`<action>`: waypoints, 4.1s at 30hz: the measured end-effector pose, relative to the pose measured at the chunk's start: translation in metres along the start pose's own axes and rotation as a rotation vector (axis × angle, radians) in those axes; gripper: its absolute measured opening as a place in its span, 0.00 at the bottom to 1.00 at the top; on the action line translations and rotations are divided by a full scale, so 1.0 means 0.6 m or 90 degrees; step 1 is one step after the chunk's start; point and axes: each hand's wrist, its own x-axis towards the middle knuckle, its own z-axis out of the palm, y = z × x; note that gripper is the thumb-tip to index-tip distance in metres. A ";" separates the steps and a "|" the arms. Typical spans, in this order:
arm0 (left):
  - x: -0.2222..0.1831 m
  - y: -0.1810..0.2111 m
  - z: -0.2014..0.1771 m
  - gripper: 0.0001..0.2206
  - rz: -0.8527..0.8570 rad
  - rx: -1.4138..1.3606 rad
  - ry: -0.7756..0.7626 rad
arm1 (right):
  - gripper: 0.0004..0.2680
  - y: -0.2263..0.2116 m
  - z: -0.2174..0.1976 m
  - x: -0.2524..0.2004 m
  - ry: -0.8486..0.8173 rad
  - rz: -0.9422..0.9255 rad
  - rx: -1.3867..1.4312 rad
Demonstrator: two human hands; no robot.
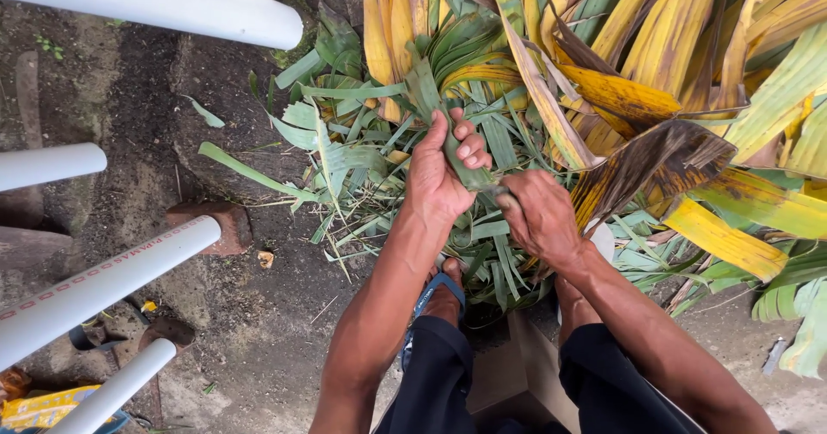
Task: Cutting banana leaves into strips and folding them into small bundles.
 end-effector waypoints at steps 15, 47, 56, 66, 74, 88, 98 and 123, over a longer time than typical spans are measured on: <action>-0.089 -0.025 0.052 0.11 0.107 0.737 -0.034 | 0.16 0.024 -0.054 0.062 -0.067 0.536 0.226; -0.101 0.083 0.046 0.18 -0.027 0.790 0.004 | 0.13 0.009 -0.041 0.085 -0.208 0.623 0.587; -0.112 0.097 0.082 0.15 -0.162 0.850 -0.054 | 0.15 0.035 -0.012 0.067 -0.199 0.816 1.311; -0.112 0.119 0.119 0.16 -0.174 0.892 -0.078 | 0.15 0.050 -0.027 0.092 -0.184 0.831 1.333; -0.175 0.106 0.246 0.26 -0.163 0.954 -0.107 | 0.15 0.006 -0.110 0.157 -0.194 0.708 1.219; -0.454 0.066 0.463 0.30 -0.094 0.865 -0.318 | 0.15 -0.313 -0.388 0.348 -0.234 0.602 0.965; -0.497 0.036 0.390 0.27 -0.049 0.857 -0.304 | 0.18 -0.337 -0.364 0.273 -0.231 0.551 0.910; -0.467 -0.043 0.355 0.23 -0.084 0.824 -0.277 | 0.19 -0.343 -0.400 0.191 -0.156 0.559 0.832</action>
